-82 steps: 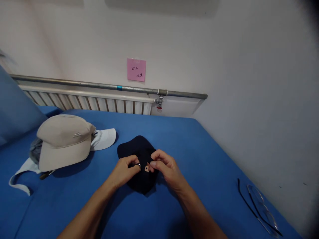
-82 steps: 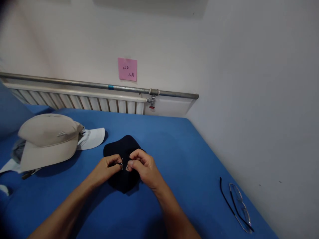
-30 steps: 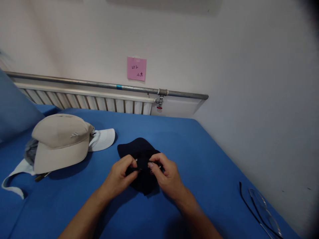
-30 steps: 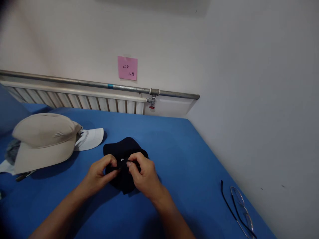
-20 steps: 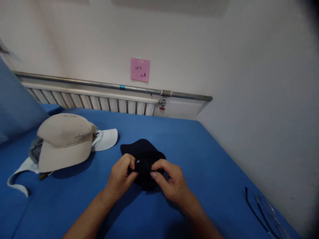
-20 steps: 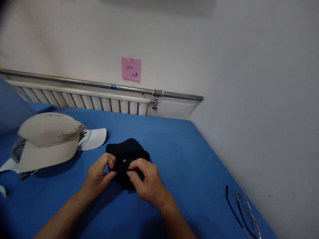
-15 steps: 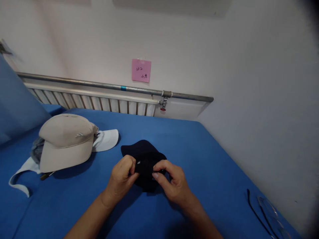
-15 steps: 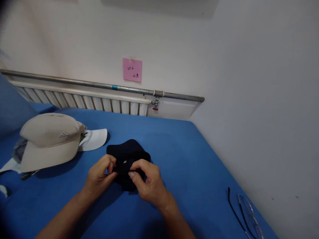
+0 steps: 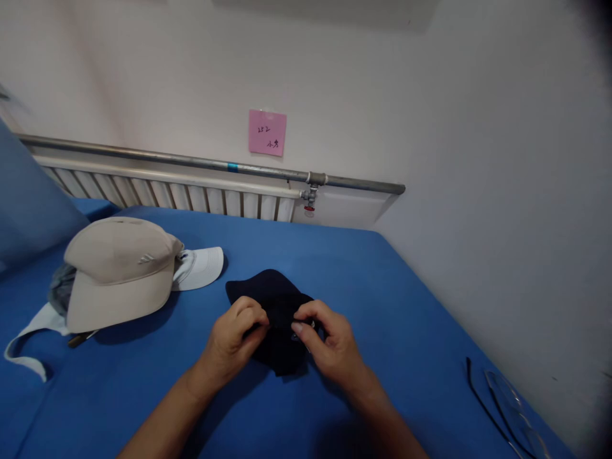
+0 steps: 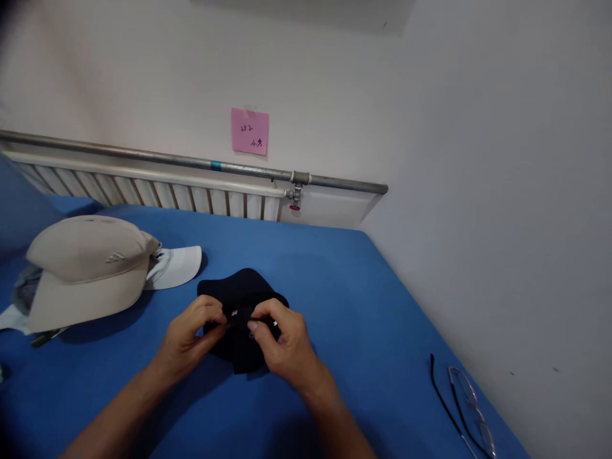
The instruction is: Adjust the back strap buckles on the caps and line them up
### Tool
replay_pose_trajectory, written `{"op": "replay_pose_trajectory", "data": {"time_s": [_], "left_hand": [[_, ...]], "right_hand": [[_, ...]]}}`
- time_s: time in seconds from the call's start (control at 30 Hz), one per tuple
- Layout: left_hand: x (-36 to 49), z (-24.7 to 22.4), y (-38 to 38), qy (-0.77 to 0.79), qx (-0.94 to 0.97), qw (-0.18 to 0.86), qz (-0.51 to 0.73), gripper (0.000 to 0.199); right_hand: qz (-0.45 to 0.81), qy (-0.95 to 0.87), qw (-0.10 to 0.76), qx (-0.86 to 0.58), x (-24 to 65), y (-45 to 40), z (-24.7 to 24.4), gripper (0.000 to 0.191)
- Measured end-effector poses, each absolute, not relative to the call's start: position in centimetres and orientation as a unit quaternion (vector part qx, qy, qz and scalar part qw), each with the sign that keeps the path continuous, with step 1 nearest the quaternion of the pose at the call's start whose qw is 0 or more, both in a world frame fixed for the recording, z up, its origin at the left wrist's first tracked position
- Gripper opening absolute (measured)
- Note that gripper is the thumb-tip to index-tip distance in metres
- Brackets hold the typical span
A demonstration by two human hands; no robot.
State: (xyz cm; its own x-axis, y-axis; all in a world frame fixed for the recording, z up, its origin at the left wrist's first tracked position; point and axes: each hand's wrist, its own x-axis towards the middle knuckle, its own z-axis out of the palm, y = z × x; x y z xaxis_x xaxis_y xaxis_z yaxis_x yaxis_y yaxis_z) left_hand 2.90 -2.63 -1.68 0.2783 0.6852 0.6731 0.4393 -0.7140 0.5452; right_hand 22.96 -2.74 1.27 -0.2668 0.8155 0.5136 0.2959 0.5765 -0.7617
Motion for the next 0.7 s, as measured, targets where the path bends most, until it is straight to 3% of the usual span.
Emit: {"op": "replay_pose_trajectory", "data": {"time_s": [0.23,0.5,0.7], "left_hand": [[2.8,-1.5,-2.6,0.354,0.790,0.168,0.471,0.019],[3.0,-1.0,-2.4,0.387,0.779,0.319,0.377,0.013],[3.1,-0.5,-2.6,0.421,0.756,0.364,0.344,0.018]], "right_hand": [[0.307,-0.725,0.480,-0.387,22.8,-2.7,1.3,0.007],[0.399,-0.648,0.479,-0.437,22.3,-2.1,0.5,0.006],[0.423,-0.633,0.468,-0.449,21.9,-1.5,-0.4,0.006]]}}
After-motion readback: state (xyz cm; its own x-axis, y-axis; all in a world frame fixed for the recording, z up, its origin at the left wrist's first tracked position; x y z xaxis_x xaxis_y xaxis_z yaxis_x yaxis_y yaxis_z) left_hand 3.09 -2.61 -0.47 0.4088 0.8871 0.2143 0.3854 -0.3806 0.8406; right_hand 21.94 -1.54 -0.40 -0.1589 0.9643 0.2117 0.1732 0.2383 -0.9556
